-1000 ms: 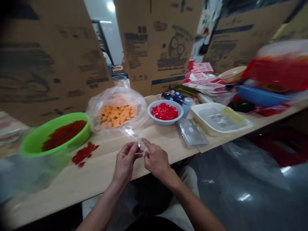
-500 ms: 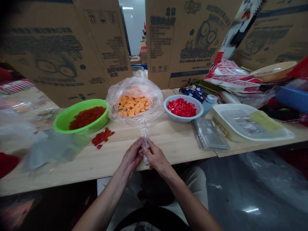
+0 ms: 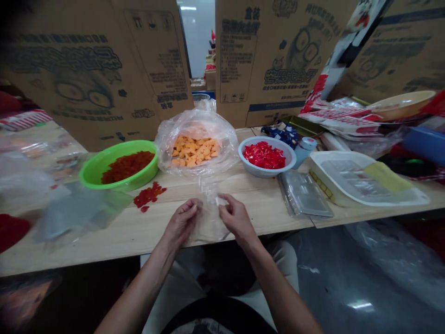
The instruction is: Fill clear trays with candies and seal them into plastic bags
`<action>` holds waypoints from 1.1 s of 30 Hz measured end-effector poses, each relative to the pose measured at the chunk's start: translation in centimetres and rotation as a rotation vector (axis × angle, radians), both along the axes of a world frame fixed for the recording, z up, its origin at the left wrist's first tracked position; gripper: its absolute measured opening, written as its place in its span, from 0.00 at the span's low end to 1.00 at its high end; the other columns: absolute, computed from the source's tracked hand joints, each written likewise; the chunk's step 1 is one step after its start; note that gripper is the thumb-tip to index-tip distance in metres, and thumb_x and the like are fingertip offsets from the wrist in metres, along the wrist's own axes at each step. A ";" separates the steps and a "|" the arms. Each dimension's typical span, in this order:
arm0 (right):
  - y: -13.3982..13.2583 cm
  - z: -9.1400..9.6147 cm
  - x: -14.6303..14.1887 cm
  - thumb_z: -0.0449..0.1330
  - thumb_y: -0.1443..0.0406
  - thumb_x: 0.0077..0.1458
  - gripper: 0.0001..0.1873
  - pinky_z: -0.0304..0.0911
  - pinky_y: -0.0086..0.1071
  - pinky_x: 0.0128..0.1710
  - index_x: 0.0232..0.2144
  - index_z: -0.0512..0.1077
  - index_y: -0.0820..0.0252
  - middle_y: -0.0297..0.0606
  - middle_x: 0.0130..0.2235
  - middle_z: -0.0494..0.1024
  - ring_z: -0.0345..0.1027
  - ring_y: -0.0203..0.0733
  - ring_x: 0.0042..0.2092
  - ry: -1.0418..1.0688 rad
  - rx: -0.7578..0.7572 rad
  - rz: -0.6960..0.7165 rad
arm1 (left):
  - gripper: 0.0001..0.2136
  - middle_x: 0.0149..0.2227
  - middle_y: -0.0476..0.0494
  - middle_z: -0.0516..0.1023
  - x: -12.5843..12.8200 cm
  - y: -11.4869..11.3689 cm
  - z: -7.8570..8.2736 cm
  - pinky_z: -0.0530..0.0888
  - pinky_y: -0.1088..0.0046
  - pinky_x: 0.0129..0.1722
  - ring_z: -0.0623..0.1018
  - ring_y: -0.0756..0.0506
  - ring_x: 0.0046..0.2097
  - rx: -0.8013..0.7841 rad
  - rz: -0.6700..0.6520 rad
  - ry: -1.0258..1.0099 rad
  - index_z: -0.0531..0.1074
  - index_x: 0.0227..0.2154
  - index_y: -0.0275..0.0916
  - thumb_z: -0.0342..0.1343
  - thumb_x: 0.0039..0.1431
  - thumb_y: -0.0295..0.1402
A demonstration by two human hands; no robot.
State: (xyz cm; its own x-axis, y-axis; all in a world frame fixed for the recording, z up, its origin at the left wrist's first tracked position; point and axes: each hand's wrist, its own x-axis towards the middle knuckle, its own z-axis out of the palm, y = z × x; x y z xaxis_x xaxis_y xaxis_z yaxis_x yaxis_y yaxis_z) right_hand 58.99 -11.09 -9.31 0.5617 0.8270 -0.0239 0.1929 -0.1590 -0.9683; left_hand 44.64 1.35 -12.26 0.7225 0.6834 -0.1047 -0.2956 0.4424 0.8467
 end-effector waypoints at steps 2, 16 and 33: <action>-0.8 0.4 1.3 0.51 0.61 0.56 0.28 0.59 0.32 0.27 0.58 0.69 0.63 0.35 0.24 0.70 0.64 0.39 0.25 -0.357 -0.119 -0.142 | 0.15 0.26 0.51 0.67 -1.7 1.8 -0.5 0.62 0.79 0.30 0.66 0.54 0.28 0.009 0.000 0.095 0.72 0.28 0.34 0.71 0.42 0.35; -3.2 -3.7 4.1 0.49 0.60 0.65 0.29 0.59 0.48 0.53 0.66 0.59 0.59 0.54 0.58 0.69 0.64 0.58 0.56 -0.951 -0.597 0.019 | 0.23 0.62 0.31 0.65 -4.5 1.1 -1.0 0.64 0.48 0.57 0.63 0.29 0.63 1.542 0.121 1.022 0.68 0.58 0.40 0.51 0.64 0.44; -4.8 -7.2 4.6 0.58 0.60 0.59 0.32 0.46 0.57 0.63 0.65 0.60 0.44 0.46 0.73 0.35 0.33 0.66 0.71 -0.910 -0.406 0.343 | 0.25 0.62 0.29 0.64 -1.6 -4.1 -2.2 0.66 0.47 0.57 0.66 0.31 0.63 1.710 -0.188 0.864 0.65 0.59 0.40 0.58 0.62 0.42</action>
